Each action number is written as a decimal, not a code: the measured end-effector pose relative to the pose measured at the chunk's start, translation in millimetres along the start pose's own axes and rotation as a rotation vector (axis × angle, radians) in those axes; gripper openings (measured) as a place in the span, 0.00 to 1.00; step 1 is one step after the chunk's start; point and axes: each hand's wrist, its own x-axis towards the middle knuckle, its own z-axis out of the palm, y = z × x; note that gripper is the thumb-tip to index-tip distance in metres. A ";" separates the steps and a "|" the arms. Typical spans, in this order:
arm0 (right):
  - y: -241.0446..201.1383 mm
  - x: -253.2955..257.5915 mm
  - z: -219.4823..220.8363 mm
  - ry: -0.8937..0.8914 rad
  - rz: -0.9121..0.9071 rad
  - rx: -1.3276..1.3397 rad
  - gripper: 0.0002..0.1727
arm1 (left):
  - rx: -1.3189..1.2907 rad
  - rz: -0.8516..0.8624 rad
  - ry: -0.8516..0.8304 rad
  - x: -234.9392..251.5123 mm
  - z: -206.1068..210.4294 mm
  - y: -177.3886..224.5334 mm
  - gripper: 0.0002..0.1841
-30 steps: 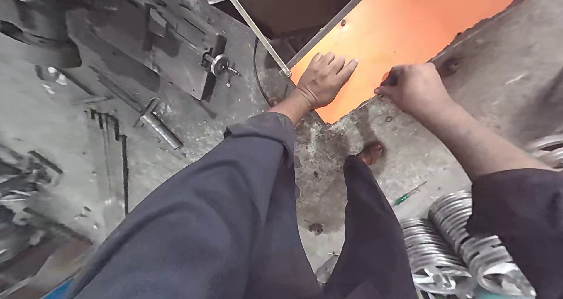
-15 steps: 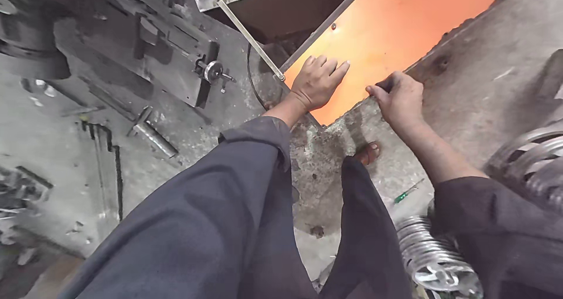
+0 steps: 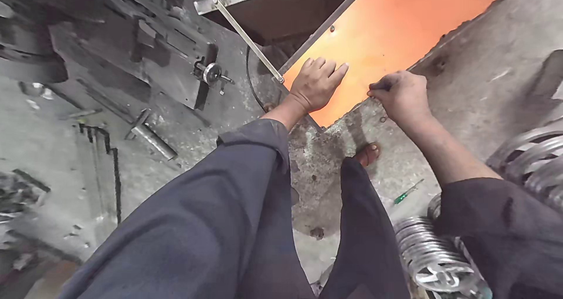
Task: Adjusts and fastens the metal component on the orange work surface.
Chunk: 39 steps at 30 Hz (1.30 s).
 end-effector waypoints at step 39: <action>9.9 -11.0 25.7 0.202 -0.001 0.111 0.19 | 0.006 -0.004 0.027 1.3 2.8 0.9 0.18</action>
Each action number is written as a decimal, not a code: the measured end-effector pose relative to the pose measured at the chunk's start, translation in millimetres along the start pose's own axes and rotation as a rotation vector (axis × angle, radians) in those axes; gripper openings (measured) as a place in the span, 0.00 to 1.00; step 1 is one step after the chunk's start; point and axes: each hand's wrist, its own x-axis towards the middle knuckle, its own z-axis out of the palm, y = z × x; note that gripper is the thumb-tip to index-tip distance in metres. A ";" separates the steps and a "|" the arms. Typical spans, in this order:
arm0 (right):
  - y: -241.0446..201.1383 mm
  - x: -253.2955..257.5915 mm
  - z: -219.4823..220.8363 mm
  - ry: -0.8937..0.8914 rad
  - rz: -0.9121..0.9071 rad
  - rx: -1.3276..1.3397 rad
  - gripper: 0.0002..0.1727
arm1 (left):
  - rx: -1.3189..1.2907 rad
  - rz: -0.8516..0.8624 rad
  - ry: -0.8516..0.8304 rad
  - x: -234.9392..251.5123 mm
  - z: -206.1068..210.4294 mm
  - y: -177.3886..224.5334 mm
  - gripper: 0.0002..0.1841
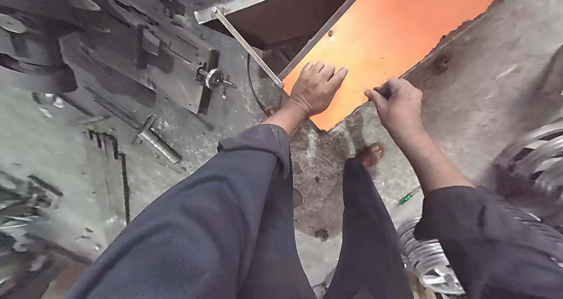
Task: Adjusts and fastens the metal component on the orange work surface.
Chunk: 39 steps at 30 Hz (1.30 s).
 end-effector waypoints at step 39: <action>-6.0 13.3 -5.9 -0.220 -0.310 -0.678 0.20 | 0.004 -0.006 -0.041 1.9 -2.8 -0.1 0.18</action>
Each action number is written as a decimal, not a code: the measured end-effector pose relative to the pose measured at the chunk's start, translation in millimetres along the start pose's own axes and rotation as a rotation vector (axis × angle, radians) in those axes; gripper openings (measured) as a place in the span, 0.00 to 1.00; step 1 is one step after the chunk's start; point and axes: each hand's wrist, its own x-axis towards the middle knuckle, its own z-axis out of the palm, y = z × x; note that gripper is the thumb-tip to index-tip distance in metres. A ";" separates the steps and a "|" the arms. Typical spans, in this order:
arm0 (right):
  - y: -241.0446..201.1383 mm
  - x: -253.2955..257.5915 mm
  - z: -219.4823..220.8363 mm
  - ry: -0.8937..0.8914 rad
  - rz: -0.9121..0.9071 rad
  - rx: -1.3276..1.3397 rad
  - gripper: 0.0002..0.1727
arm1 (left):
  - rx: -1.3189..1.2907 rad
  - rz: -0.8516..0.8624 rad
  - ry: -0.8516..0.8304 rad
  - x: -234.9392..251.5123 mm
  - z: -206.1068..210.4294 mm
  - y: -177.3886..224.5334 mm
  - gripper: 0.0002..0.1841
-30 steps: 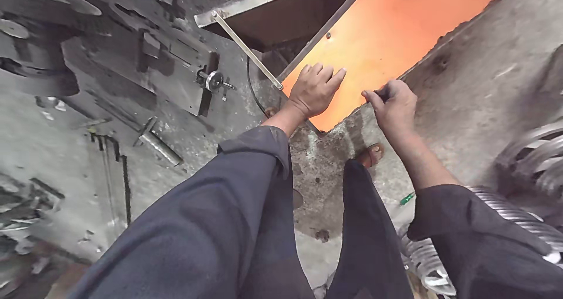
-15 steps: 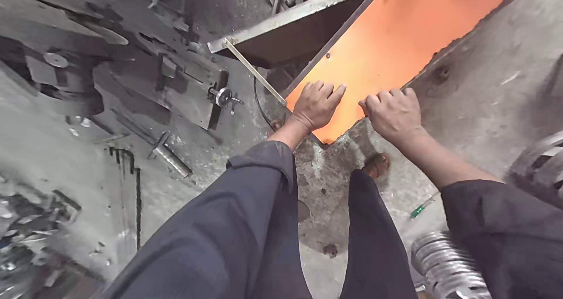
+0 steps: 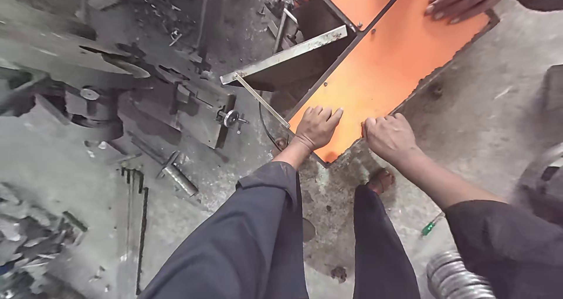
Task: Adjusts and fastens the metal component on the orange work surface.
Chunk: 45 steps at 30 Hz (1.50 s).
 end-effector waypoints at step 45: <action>123.0 17.1 -30.6 0.312 0.355 0.573 0.09 | -0.153 0.013 0.023 139.9 20.8 28.3 0.26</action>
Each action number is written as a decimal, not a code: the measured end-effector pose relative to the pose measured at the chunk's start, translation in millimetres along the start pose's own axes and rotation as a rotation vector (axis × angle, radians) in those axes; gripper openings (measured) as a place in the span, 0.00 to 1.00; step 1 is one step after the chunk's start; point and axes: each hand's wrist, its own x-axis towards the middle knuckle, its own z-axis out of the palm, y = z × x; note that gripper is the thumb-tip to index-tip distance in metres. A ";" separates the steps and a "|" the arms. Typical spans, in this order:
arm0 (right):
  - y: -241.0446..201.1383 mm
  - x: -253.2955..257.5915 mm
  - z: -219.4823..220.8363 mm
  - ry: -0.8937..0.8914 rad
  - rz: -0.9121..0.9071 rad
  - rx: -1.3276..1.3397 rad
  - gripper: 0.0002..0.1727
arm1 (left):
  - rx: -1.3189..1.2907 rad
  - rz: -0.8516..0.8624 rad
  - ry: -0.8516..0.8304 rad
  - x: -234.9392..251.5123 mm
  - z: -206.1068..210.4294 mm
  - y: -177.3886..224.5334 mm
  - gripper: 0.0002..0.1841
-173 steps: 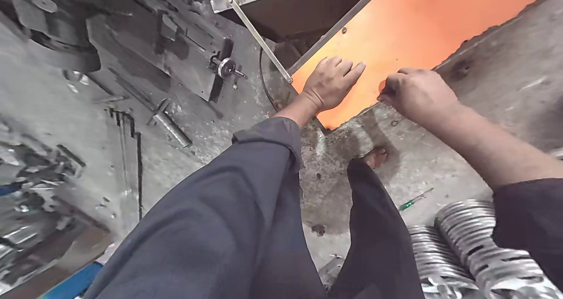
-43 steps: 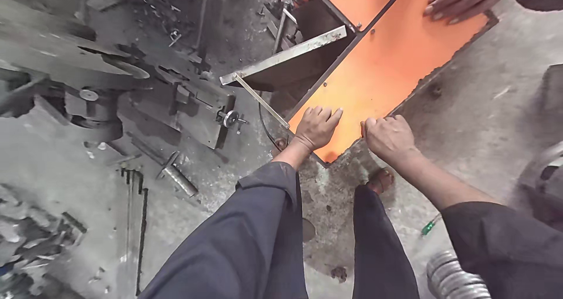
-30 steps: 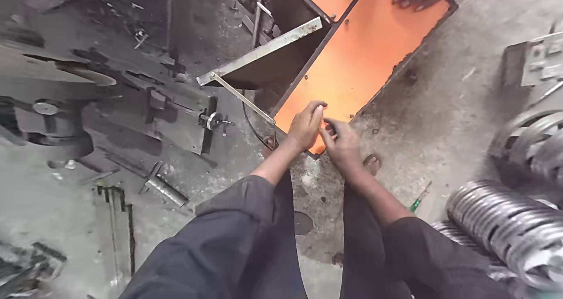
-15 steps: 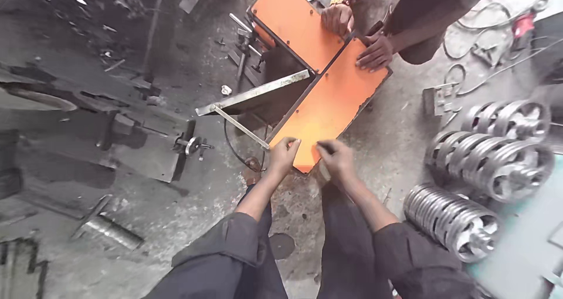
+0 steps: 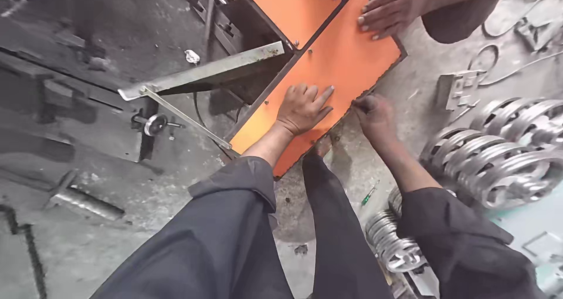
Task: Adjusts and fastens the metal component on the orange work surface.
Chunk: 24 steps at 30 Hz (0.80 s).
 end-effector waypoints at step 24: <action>-14.2 26.2 -18.6 -0.254 0.126 -0.178 0.20 | 0.039 -0.012 0.035 -12.2 0.3 -1.5 0.22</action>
